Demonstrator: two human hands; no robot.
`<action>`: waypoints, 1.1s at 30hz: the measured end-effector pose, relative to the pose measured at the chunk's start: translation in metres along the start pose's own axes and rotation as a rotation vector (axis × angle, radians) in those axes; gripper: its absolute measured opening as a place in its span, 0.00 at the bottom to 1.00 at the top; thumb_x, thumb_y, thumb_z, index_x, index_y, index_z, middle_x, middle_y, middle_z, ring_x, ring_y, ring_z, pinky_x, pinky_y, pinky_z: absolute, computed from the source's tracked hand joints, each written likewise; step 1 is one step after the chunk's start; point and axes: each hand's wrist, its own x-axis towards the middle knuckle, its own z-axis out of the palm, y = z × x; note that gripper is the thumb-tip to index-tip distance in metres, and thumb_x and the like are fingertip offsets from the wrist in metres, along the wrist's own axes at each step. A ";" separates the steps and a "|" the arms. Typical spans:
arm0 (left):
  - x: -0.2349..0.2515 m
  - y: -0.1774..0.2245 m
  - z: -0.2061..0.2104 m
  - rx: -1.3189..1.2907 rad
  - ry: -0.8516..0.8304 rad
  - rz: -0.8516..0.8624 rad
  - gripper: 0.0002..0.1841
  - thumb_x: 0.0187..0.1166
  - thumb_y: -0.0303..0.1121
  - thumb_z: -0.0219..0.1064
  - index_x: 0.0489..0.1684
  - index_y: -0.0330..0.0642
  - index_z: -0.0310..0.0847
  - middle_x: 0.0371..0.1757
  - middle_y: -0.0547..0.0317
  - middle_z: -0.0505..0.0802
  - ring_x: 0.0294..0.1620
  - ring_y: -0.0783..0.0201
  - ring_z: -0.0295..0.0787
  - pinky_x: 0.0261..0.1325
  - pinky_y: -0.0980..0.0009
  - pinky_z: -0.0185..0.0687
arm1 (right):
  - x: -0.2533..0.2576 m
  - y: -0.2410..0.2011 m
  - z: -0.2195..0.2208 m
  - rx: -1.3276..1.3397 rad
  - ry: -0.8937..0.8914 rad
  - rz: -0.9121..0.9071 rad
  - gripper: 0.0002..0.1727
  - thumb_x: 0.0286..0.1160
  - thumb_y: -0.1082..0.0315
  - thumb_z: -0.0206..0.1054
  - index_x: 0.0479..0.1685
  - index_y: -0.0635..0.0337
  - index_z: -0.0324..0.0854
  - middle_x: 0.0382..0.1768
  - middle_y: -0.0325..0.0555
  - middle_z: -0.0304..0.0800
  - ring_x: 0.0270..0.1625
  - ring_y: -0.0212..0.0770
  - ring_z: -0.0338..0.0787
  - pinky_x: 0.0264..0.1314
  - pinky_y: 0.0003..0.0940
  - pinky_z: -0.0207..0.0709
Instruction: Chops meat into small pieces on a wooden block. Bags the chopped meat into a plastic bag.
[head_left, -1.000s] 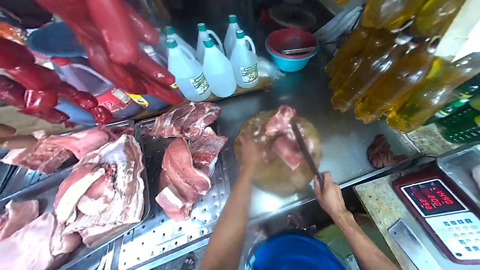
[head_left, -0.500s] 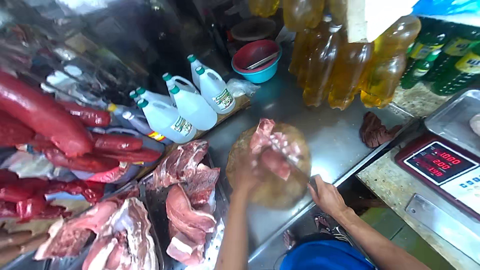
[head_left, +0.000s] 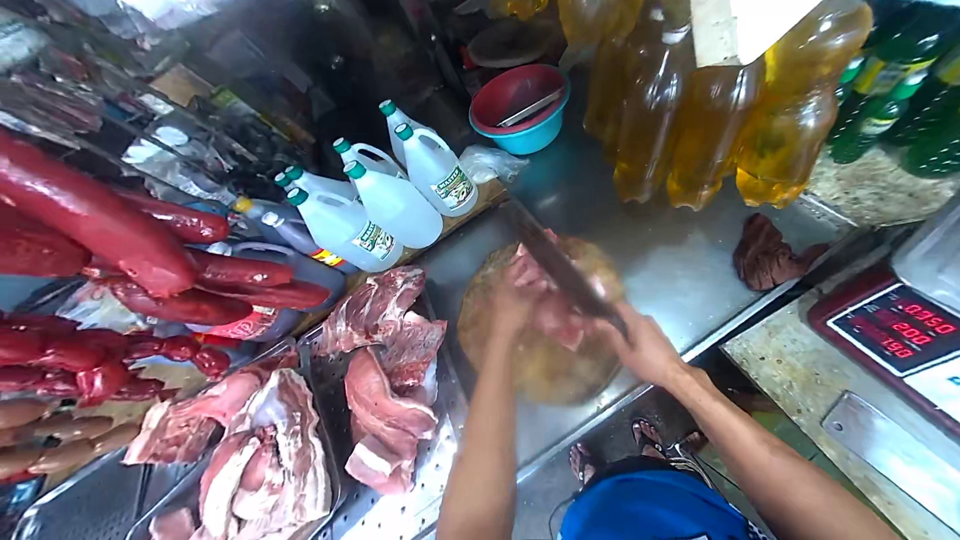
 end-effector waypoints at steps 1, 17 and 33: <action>-0.003 -0.005 -0.002 0.090 0.062 -0.016 0.29 0.78 0.37 0.74 0.80 0.43 0.76 0.70 0.51 0.90 0.65 0.59 0.91 0.71 0.56 0.86 | 0.002 0.005 -0.004 0.006 0.006 0.029 0.26 0.87 0.46 0.56 0.67 0.57 0.76 0.31 0.46 0.89 0.31 0.43 0.91 0.40 0.48 0.87; -0.049 -0.008 0.040 -0.123 0.118 -0.314 0.34 0.68 0.32 0.78 0.74 0.33 0.70 0.61 0.40 0.90 0.63 0.50 0.89 0.69 0.50 0.84 | -0.013 0.060 -0.003 -0.341 0.117 0.056 0.22 0.88 0.48 0.55 0.62 0.57 0.78 0.25 0.48 0.88 0.30 0.51 0.91 0.35 0.53 0.84; -0.123 -0.072 0.015 -0.281 0.330 -0.398 0.33 0.73 0.31 0.76 0.78 0.33 0.69 0.67 0.38 0.85 0.61 0.52 0.90 0.65 0.55 0.88 | -0.025 -0.010 -0.005 -0.399 0.102 -0.020 0.22 0.89 0.52 0.56 0.66 0.61 0.75 0.26 0.50 0.86 0.28 0.51 0.90 0.34 0.54 0.83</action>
